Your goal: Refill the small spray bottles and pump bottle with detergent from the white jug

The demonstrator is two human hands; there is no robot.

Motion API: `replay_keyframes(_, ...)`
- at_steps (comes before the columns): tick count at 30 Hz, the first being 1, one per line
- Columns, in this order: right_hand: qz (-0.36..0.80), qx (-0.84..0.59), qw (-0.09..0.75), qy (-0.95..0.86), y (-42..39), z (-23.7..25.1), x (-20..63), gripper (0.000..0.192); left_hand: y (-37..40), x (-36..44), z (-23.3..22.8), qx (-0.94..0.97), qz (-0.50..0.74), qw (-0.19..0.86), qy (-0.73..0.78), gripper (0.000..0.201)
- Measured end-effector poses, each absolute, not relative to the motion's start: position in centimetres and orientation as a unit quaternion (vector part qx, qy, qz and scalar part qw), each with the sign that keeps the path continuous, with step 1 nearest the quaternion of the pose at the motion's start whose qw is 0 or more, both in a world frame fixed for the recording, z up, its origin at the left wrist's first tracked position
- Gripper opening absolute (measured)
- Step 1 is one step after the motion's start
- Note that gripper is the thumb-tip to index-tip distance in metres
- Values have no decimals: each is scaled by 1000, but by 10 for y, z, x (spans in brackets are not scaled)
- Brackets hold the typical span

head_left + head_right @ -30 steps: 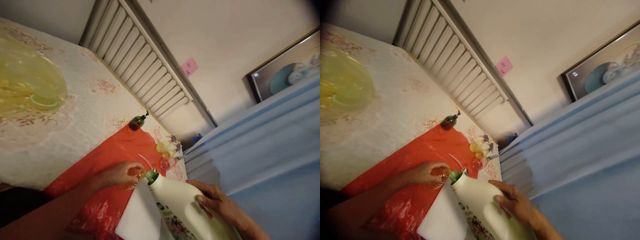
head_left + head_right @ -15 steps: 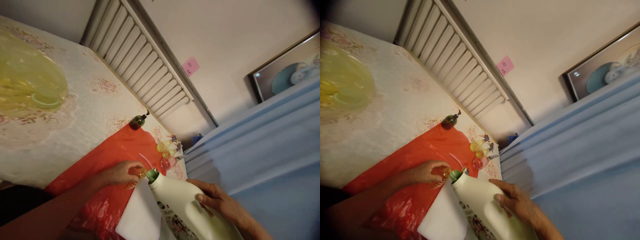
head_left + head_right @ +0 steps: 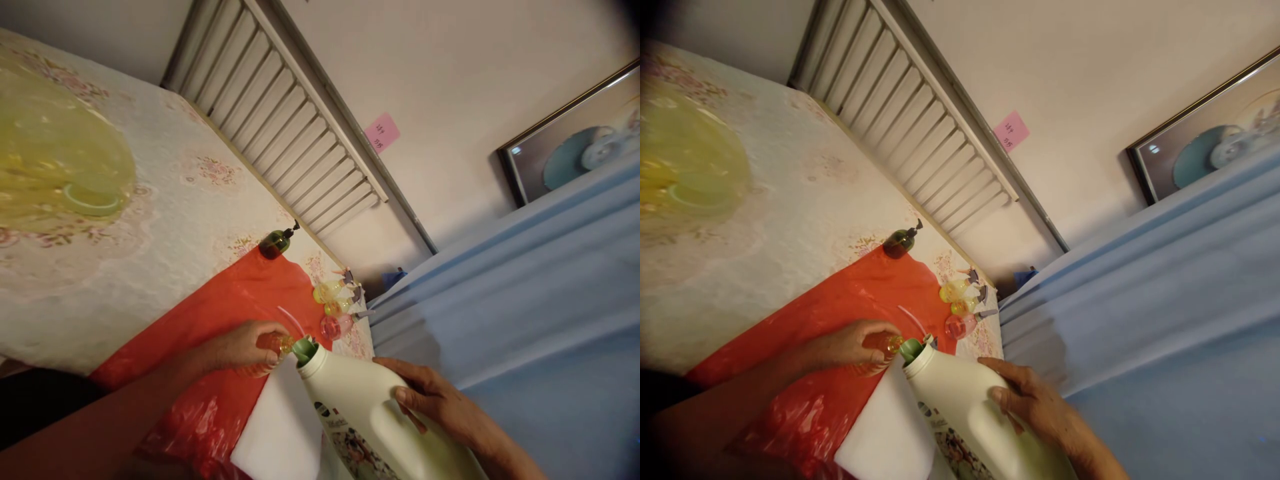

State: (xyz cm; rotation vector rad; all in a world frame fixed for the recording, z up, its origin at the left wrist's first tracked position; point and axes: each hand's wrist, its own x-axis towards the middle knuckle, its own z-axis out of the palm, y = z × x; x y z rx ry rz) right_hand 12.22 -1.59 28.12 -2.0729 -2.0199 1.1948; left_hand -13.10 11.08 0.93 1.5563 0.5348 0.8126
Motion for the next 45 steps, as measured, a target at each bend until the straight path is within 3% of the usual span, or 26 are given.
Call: replay_keyframes(45,379,-666,-6,-643,-13,282,124,72,108,-131,13,654,359,626,225,47)
